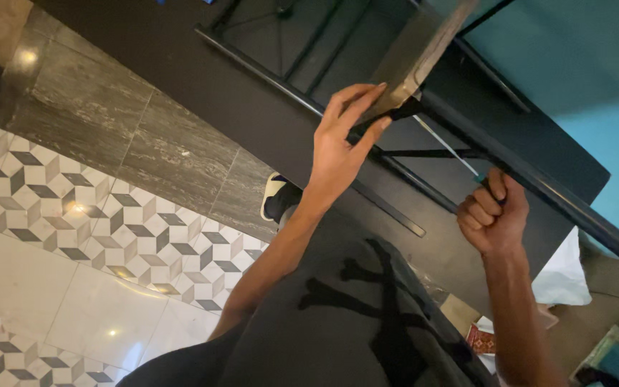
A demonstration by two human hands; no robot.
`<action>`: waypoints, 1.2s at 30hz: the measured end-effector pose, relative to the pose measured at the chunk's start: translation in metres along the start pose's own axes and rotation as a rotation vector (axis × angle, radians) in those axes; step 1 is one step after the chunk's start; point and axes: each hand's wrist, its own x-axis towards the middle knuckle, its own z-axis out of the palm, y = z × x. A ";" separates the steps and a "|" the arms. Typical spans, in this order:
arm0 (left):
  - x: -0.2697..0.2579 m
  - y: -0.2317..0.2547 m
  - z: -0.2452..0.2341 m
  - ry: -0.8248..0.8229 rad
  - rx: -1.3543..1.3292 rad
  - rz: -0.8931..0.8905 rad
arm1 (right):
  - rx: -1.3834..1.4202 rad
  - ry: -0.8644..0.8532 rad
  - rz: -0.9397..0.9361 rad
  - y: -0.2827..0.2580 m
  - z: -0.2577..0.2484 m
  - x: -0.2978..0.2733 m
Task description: The person uses a screwdriver to attach metal bars to a wooden tabletop, tightening screws at multiple points. The person repeatedly positions and secures the bars, then briefly retrieves another screwdriver from a nearby shelf before continuing to fasten the bars to the tabletop.
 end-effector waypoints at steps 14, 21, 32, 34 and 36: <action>0.008 -0.010 0.003 -0.003 -0.066 -0.099 | -0.380 0.125 -0.122 0.001 0.008 0.006; 0.010 -0.010 0.003 -0.016 -0.056 -0.136 | -0.903 0.121 -0.364 -0.010 -0.004 0.003; 0.016 -0.006 0.007 0.003 -0.084 -0.143 | -0.528 -0.107 -0.215 -0.012 -0.024 0.011; 0.016 -0.004 0.006 0.011 -0.078 -0.121 | -0.605 -0.216 -0.263 -0.010 -0.021 0.015; 0.014 -0.001 0.006 0.011 -0.029 -0.082 | -0.607 -0.249 -0.285 -0.007 -0.015 0.016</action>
